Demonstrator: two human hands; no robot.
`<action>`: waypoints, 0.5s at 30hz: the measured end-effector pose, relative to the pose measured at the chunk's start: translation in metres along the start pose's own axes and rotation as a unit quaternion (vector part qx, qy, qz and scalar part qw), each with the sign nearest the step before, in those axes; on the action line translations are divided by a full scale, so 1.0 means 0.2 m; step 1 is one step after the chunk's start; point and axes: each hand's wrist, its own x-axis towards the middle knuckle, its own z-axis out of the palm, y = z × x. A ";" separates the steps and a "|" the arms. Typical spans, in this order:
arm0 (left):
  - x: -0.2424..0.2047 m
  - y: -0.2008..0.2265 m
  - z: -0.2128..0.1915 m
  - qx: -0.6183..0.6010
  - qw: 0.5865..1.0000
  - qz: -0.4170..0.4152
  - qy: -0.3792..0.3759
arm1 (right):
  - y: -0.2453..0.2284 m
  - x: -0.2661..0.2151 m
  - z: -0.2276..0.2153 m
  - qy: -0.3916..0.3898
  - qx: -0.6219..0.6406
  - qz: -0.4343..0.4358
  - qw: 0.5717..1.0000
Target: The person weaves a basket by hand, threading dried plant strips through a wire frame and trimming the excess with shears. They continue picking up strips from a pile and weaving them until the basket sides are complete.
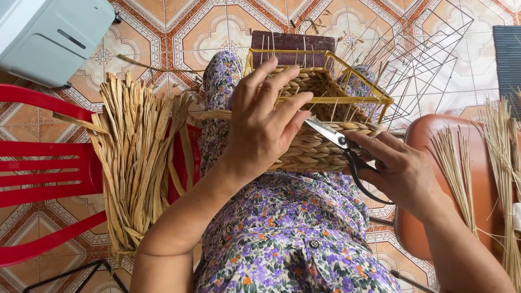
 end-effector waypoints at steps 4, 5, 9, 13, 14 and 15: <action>0.04 0.01 0.06 -0.007 1.000 -0.003 -0.013 | 0.02 -0.01 0.00 0.015 -0.029 -0.069 0.997; 0.05 0.01 0.07 -0.004 1.000 -0.007 -0.018 | 0.02 -0.01 0.00 0.012 -0.055 -0.080 0.995; 0.04 -0.04 0.09 0.014 1.000 -0.018 -0.022 | 0.05 -0.06 0.00 -0.002 -0.085 -0.074 0.994; 0.05 -0.10 0.01 -0.040 0.998 -0.027 0.036 | -0.03 -0.03 -0.07 0.023 -0.077 -0.062 0.995; 0.06 -0.11 -0.02 -0.049 0.997 -0.043 0.051 | -0.06 -0.02 -0.08 0.028 -0.077 -0.044 0.996; 0.06 -0.12 -0.02 -0.048 0.997 -0.043 0.050 | -0.06 -0.01 -0.07 0.027 -0.076 -0.044 0.996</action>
